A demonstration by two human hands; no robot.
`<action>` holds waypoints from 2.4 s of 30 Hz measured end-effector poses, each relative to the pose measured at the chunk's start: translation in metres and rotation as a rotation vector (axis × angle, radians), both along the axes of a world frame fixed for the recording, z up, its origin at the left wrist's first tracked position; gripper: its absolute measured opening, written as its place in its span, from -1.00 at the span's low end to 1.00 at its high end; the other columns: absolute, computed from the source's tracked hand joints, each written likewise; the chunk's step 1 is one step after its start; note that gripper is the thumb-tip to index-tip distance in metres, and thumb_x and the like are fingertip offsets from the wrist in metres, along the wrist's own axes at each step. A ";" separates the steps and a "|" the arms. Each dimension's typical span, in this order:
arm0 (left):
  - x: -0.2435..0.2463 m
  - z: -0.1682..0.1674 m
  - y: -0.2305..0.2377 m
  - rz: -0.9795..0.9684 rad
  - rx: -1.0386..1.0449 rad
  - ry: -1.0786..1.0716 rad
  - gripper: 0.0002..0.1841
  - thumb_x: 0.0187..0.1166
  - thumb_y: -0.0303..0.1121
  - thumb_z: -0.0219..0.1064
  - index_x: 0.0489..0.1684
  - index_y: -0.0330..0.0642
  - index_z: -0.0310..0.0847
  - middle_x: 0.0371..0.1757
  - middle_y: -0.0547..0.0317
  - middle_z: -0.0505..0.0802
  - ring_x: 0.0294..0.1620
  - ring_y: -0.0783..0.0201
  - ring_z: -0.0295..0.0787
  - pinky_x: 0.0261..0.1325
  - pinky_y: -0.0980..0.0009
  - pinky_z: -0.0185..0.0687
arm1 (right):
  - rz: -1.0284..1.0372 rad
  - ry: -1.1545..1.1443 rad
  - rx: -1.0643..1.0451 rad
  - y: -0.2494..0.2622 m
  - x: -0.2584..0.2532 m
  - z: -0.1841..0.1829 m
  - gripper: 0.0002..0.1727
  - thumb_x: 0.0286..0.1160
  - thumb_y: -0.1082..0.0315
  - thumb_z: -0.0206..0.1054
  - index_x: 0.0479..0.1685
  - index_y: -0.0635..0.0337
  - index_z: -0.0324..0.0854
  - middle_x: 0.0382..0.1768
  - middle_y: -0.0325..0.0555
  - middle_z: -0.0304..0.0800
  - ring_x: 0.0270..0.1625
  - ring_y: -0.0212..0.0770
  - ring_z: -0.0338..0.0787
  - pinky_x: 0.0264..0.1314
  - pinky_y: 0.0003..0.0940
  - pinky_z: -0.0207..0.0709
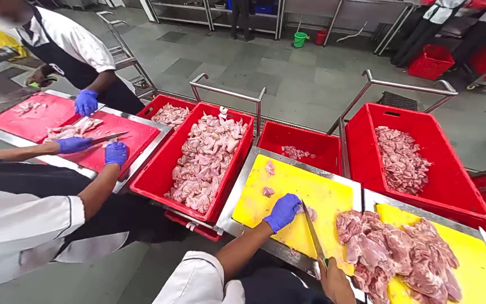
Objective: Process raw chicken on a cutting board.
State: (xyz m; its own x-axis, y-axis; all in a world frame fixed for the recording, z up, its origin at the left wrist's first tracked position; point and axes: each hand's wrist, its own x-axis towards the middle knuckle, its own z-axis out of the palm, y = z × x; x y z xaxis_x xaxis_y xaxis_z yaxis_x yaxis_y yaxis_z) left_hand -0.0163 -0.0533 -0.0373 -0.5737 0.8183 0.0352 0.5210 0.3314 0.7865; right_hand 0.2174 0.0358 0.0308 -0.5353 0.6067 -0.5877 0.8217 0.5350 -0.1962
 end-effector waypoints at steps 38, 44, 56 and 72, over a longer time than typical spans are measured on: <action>0.075 0.050 0.072 -0.535 -0.527 0.070 -0.70 0.45 -0.58 0.32 0.14 -0.30 0.73 0.22 -0.36 0.74 0.35 -0.36 0.65 0.29 -0.26 0.63 | -0.353 0.087 -0.163 -0.001 0.083 0.003 -0.37 0.87 -0.06 0.05 0.40 0.45 0.52 -0.03 0.47 0.79 0.12 0.40 0.81 0.23 0.34 0.56; 0.067 0.112 0.106 -1.129 -0.719 -0.079 -0.75 0.41 -0.48 0.53 0.03 -0.21 0.84 -0.11 -0.15 0.89 -0.16 -0.11 0.84 -0.10 -0.19 0.71 | -0.405 0.121 -0.230 0.000 0.092 -0.005 -0.36 0.84 -0.10 0.07 0.37 0.41 0.55 -0.03 0.39 0.82 0.11 0.34 0.84 0.23 0.28 0.60; 0.043 0.091 0.167 -0.221 0.141 -0.278 -0.69 0.68 -0.38 0.35 0.31 -0.26 0.70 0.30 -0.03 0.83 0.30 0.15 0.81 0.41 0.14 0.73 | -0.321 0.114 -0.292 0.017 0.096 -0.006 -0.34 0.85 -0.14 0.02 0.28 0.41 0.56 -0.03 0.35 0.80 0.13 0.28 0.82 0.25 0.25 0.59; -0.010 0.013 -0.105 0.446 -0.273 0.305 -0.54 0.59 0.01 0.36 0.23 -0.15 0.79 0.48 -0.17 0.73 0.63 -0.23 0.49 0.68 -0.22 0.26 | -0.280 0.069 -0.265 0.022 0.088 -0.002 -0.32 0.85 -0.18 -0.04 0.25 0.38 0.53 -0.11 0.32 0.78 0.05 0.29 0.83 0.12 0.25 0.62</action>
State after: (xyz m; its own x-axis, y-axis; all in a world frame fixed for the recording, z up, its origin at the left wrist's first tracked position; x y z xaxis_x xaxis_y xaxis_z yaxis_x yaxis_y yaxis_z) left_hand -0.0263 -0.1585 -0.0242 -0.8605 0.5041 0.0741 0.4740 0.7386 0.4793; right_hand 0.3050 0.0576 0.0287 -0.4143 0.5669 -0.7120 0.9088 0.2148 -0.3577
